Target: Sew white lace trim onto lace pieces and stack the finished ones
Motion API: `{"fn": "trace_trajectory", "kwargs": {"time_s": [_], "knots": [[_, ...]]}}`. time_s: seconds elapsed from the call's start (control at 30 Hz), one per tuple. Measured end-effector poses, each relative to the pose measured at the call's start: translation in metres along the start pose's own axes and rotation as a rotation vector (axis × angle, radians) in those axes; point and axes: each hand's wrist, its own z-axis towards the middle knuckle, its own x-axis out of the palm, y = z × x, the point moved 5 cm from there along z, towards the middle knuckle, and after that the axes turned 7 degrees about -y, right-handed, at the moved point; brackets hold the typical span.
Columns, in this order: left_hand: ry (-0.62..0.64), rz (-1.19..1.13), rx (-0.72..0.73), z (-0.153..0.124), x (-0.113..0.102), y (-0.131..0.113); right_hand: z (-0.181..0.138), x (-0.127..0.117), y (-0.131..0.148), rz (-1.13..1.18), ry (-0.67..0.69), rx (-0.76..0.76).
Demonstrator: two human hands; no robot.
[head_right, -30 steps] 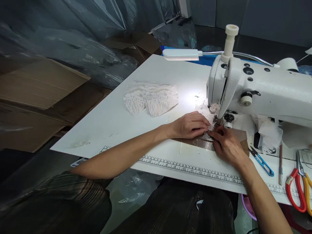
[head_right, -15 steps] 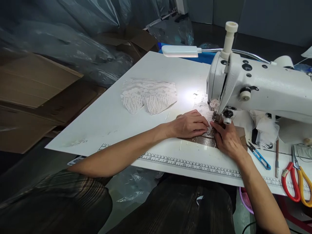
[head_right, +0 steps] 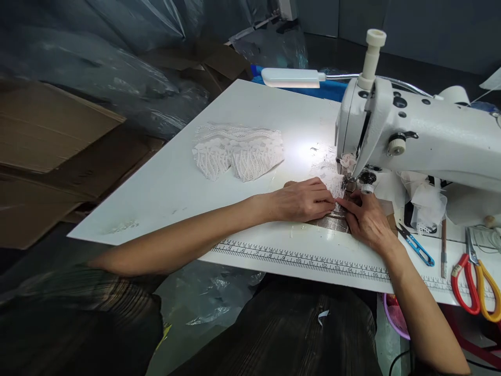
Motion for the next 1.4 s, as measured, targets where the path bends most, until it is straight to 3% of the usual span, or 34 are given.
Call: {"fn": "trace_trajectory", "kwargs": {"time_s": [0.13, 0.3, 0.43, 0.97, 1.13, 1.4], "knots": [[0.042, 0.019, 0.013, 0.000, 0.004, -0.001, 0.001, -0.004, 0.002, -0.038, 0.002, -0.015], [-0.089, 0.015, -0.026, -0.003, 0.004, -0.001, 0.002, -0.002, 0.003, -0.067, 0.032, 0.018], [-0.124, 0.019, -0.043, -0.006, 0.002, -0.002, 0.004, -0.002, 0.004, -0.088, 0.037, 0.048], [-0.081, 0.014, -0.099, -0.007, 0.005, 0.007, 0.013, 0.002, 0.001, -0.187, 0.055, 0.166], [-0.039, 0.020, -0.118, -0.005, 0.006, 0.008, 0.010, -0.002, 0.003, -0.075, 0.034, 0.117], [-0.023, 0.062, -0.132, -0.002, 0.005, 0.010, 0.008, -0.001, 0.005, -0.094, 0.028, 0.059]]}}
